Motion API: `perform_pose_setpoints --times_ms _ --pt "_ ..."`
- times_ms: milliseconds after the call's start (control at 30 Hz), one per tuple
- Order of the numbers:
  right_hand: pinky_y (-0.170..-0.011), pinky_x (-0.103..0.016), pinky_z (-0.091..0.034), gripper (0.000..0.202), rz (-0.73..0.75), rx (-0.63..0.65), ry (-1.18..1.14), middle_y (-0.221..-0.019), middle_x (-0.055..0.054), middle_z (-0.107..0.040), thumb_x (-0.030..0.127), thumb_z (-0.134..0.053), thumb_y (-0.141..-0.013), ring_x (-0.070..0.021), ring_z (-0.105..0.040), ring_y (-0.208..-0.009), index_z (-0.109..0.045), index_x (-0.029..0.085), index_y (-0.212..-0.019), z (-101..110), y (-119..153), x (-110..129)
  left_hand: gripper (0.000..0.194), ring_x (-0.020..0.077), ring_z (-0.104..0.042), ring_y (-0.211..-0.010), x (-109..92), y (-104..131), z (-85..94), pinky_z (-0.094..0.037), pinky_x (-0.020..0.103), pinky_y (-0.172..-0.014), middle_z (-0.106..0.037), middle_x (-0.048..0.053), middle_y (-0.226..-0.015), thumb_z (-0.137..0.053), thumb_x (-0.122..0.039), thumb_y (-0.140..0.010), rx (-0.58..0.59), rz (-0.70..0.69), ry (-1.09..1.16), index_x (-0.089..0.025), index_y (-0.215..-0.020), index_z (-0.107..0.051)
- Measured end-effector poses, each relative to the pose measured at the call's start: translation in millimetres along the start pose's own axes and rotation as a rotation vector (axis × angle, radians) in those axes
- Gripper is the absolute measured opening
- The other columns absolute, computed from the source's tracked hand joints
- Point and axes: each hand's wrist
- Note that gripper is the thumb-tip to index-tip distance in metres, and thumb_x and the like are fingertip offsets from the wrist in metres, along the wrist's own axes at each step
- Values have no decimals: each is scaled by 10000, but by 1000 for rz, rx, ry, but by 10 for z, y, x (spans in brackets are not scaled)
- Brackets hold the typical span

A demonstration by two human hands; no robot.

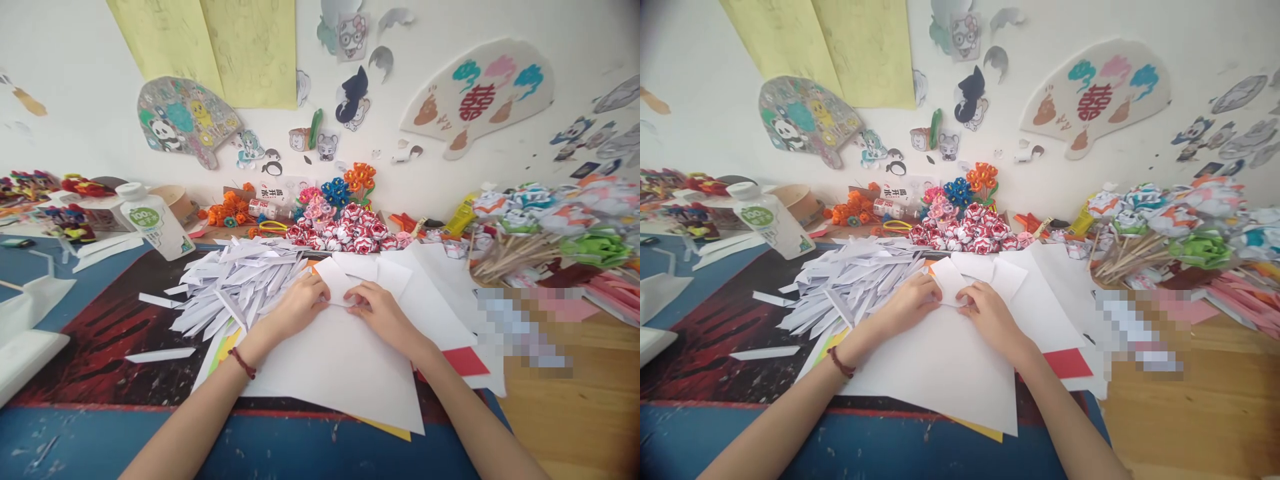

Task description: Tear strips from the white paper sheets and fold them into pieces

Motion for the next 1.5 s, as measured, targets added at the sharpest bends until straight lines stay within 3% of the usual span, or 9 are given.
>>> perform_pose_setpoints --times_ms 233,400,667,833,1233,1500 --pt "-666 -275 -428 124 -113 19 -141 -775 -8 -620 178 -690 -690 -155 -547 -725 -644 178 -805 14 -11 80 131 202 -542 -914 -55 27 66 -428 345 -827 -616 38 -922 -647 -178 -753 30 50 63 -180 -875 -598" --pt "-594 -251 -431 147 -183 68 -347 -729 -2 -645 263 -692 -702 -134 -556 -644 -654 173 -813 34 -21 81 170 182 -578 -876 -146 20 94 -423 299 -790 -656 34 -924 -617 -297 -801 9 92 166 -187 -931 -630" --pt "-574 -267 -470 261 -173 51 -413 -739 -56 -700 415 -673 -746 -168 -606 -630 -728 161 -774 27 -3 87 220 126 -589 -744 -271 -2 104 -392 217 -667 -694 -1 -826 -564 -347 -843 46 133 362 -174 -861 -698" --pt "-473 -247 -450 257 -219 43 -494 -626 -53 -663 392 -711 -707 -144 -564 -529 -722 135 -698 74 -6 120 265 119 -566 -687 -311 7 102 -370 209 -596 -690 4 -784 -541 -370 -848 35 190 373 -165 -863 -708" --pt "-379 -220 -375 225 -293 92 -686 -476 8 -556 364 -771 -616 -93 -441 -435 -705 150 -595 181 -14 207 352 128 -544 -650 -368 12 247 -401 215 -616 -684 41 -739 -455 -356 -895 186 160 527 -120 -854 -712" --pt "-428 -206 -393 262 -236 105 -668 -605 -11 -623 399 -740 -681 -94 -503 -499 -702 143 -716 131 -12 166 386 108 -500 -643 -392 39 286 -376 211 -604 -654 24 -748 -412 -345 -919 192 133 533 -102 -838 -701"
Point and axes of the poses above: each hand's wrist, its own y-axis away from the middle knuckle, its own z-axis out of the back of the hand, x = y × z
